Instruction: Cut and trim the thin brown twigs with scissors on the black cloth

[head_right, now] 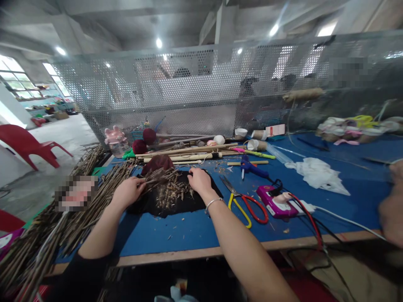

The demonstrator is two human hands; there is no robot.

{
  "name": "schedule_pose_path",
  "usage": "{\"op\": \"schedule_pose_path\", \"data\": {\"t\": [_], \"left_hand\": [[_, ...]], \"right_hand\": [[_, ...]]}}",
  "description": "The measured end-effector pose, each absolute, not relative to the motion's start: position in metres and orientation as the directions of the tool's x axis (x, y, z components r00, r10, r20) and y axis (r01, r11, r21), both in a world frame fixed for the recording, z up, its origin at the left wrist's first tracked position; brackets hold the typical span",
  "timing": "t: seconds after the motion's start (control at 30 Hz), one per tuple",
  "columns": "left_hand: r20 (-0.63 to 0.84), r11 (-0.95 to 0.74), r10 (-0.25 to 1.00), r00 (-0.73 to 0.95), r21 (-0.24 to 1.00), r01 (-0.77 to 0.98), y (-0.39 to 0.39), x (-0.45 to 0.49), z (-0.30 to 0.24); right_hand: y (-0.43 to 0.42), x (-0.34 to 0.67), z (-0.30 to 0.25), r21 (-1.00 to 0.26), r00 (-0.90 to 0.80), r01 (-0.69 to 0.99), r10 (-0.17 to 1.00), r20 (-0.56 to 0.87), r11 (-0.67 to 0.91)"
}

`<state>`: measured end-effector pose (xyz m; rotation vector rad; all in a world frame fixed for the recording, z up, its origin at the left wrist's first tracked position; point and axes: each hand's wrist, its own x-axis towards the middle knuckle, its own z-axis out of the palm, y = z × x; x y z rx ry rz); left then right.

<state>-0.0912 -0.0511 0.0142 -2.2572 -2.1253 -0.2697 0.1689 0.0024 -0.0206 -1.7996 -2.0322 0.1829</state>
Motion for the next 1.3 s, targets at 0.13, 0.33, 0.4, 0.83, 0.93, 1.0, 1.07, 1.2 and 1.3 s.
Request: {"op": "schedule_pose_path", "data": {"t": [0.13, 0.33, 0.4, 0.83, 0.93, 1.0, 1.07, 1.2, 1.3], "left_hand": [[0.171, -0.076, 0.984, 0.052, 0.138, 0.987, -0.053, -0.091, 0.023], [0.296, -0.146, 0.954, 0.044, 0.333, 0.931, -0.066, -0.076, 0.043], [0.254, -0.148, 0.967, -0.001, 0.568, 0.809, -0.066, -0.059, 0.043], [-0.335, 0.409, 0.874, 0.353, 0.899, -0.157, -0.064, 0.004, -0.012], [-0.35, 0.441, 0.873, 0.339, 0.864, -0.245, -0.064, 0.005, -0.011], [-0.365, 0.45, 0.882, 0.297, 0.838, -0.308, -0.064, 0.005, -0.009], [-0.363, 0.423, 0.904, 0.226, 0.835, -0.351, -0.063, 0.004, -0.008], [-0.319, 0.328, 0.944, 0.088, 0.864, -0.383, -0.06, -0.002, -0.008], [-0.297, 0.297, 0.953, 0.058, 0.88, -0.37, -0.057, -0.005, -0.01]], "right_hand": [[0.002, 0.17, -0.019, -0.373, -0.079, 0.913, 0.968, 0.236, 0.166], [-0.003, 0.164, -0.011, -0.549, -0.137, 0.759, 0.91, 0.39, 0.349], [-0.006, 0.159, -0.01, -0.715, -0.148, 0.572, 0.908, 0.393, 0.403], [-0.017, 0.147, -0.01, -0.73, -0.15, 0.617, 0.954, 0.26, 0.295], [-0.022, 0.145, -0.004, -0.571, -0.142, 0.76, 0.937, 0.318, 0.309], [-0.022, 0.145, 0.0, -0.493, -0.129, 0.814, 0.923, 0.363, 0.308], [-0.02, 0.148, 0.003, -0.439, -0.113, 0.852, 0.919, 0.377, 0.285], [-0.014, 0.16, 0.003, -0.385, -0.18, 0.883, 0.951, 0.252, 0.27], [-0.011, 0.166, 0.002, -0.403, -0.154, 0.887, 0.967, 0.203, 0.226]]}}
